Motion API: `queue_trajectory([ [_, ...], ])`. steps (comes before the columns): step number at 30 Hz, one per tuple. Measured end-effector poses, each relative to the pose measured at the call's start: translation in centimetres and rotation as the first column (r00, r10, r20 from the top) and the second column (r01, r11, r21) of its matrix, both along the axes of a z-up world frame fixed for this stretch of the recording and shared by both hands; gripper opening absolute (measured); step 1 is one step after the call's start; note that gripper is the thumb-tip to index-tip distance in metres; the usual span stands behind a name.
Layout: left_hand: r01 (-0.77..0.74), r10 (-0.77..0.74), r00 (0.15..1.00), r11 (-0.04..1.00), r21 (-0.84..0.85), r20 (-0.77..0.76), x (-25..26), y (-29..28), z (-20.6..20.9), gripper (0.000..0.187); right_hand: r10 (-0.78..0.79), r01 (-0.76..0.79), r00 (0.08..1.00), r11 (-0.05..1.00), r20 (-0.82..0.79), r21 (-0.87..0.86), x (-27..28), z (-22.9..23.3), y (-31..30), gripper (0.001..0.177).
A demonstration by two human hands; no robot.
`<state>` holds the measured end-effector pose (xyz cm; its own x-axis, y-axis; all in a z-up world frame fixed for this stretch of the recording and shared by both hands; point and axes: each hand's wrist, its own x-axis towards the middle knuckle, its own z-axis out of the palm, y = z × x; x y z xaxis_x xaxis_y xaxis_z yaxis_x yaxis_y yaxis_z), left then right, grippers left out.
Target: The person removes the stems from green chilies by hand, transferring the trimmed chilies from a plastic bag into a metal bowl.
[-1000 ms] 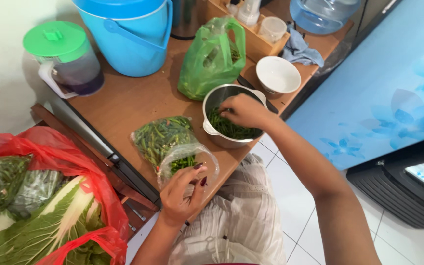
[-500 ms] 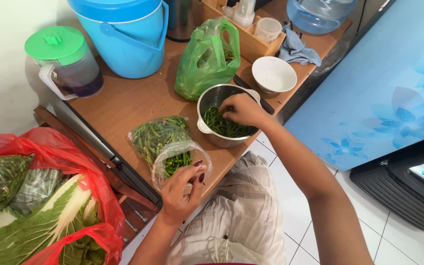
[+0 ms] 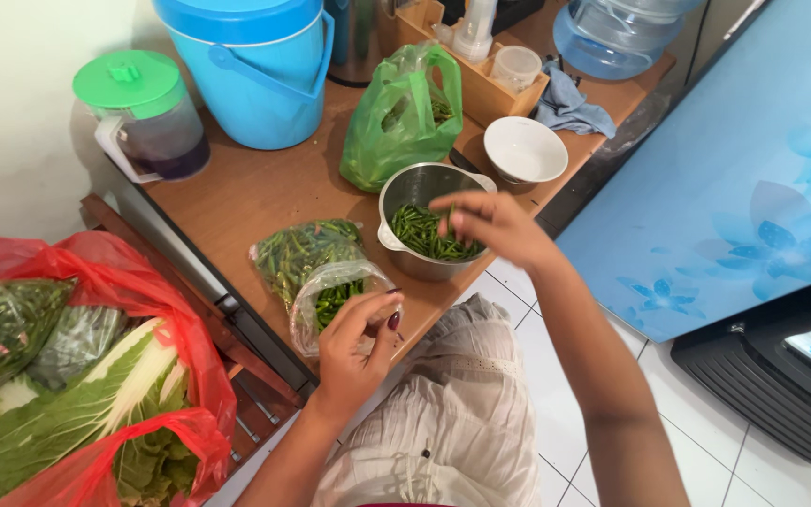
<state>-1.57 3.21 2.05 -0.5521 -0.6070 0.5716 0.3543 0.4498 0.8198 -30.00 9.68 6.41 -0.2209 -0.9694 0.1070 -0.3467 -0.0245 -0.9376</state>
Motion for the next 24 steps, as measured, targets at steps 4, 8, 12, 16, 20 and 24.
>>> queue_trajectory([
  [4, 0.078, -0.076, 0.996, 0.994, 0.077, -0.039, 0.0, 0.3, 0.1, 0.029, 0.166, -0.163, 0.980, 0.986, 0.107, -0.033, 6.2, -0.2, 4.3, 0.039],
  [8, 0.173, -0.157, 0.984, 0.956, 0.238, -0.082, -0.6, 1.0, -1.0, 0.035, -0.053, 0.013, 0.968, 0.987, -0.245, -0.160, 12.1, -0.3, 6.4, 0.046],
  [12, 0.196, -0.171, 0.980, 0.915, 0.353, -0.101, -1.1, 1.4, -2.3, 0.036, -0.164, 0.041, 0.916, 0.947, -0.367, -0.319, 15.3, -0.4, 7.0, 0.052],
  [16, 0.163, -0.146, 0.986, 0.935, 0.315, -0.076, -0.5, 1.6, -2.9, 0.028, -0.225, 0.119, 0.908, 0.947, -0.354, -0.299, 16.0, -0.8, 7.2, 0.060],
  [20, 0.169, -0.147, 0.984, 0.954, 0.249, -0.105, 0.1, 1.7, -2.6, 0.022, -0.216, 0.167, 0.953, 0.960, -0.211, -0.226, 15.9, -1.8, 7.5, 0.052],
  [24, 0.207, -0.166, 0.975, 0.915, 0.347, -0.145, 0.3, 1.8, -2.2, 0.019, -0.244, 0.186, 0.950, 0.943, -0.196, -0.276, 15.8, -2.7, 8.1, 0.040],
])
